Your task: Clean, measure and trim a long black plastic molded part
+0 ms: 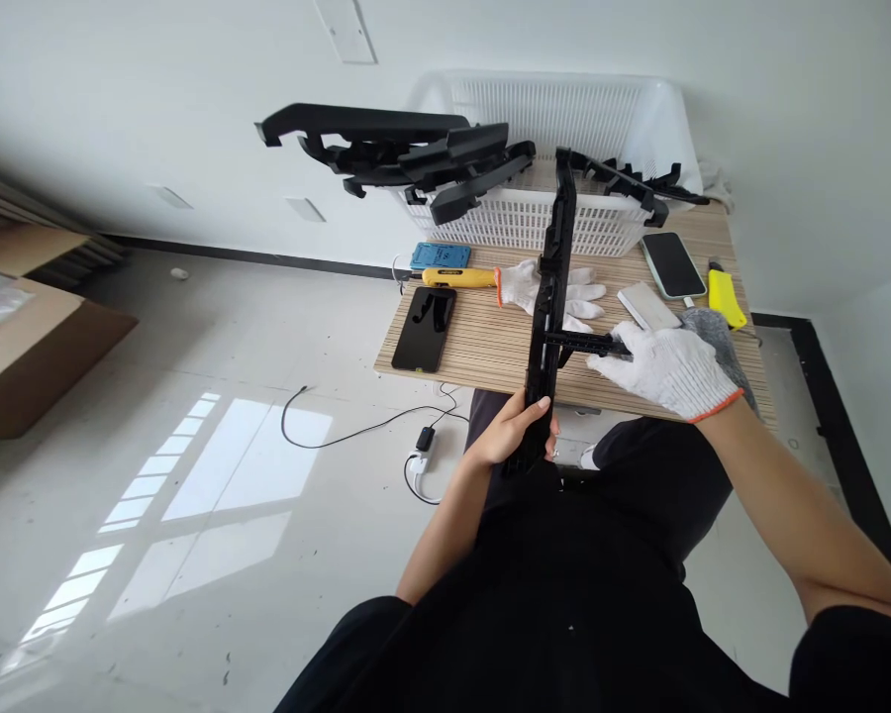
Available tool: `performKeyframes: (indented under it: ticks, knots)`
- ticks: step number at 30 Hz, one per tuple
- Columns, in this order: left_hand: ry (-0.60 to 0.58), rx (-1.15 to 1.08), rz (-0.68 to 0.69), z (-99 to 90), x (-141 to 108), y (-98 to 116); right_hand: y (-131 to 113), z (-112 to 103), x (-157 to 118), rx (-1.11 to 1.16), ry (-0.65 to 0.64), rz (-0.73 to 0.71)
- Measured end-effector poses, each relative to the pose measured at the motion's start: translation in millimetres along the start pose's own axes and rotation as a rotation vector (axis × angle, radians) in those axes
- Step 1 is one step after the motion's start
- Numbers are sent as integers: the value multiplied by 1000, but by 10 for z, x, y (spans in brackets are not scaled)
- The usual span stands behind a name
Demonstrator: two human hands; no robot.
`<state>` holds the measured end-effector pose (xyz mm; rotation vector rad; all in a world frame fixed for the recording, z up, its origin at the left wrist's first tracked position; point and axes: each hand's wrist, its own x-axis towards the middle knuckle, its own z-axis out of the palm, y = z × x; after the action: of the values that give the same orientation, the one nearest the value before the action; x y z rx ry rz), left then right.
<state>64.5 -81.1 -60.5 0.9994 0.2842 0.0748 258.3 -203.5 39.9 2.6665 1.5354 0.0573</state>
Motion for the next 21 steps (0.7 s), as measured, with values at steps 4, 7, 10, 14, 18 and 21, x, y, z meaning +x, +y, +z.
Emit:
performKeyframes:
  ticks: [4, 7, 10, 14, 18, 21]
  knots:
    - [-17, 37, -19, -39, -2, -22, 44, 105, -1, -72, 109, -19]
    - [22, 104, -57, -78, -3, -39, 43, 136, 15, -106, 139, 13]
    - [50, 189, -91, -90, -6, -10, 12, 120, 28, -131, 144, 42]
    - [60, 222, -83, -70, 12, 66, -29, 140, 31, -92, 168, 95]
    - [77, 224, -62, -43, 57, 125, -41, 207, 35, 0, 217, 152]
    - [76, 218, -73, -29, 98, 146, -36, 206, 46, 9, 247, 175]
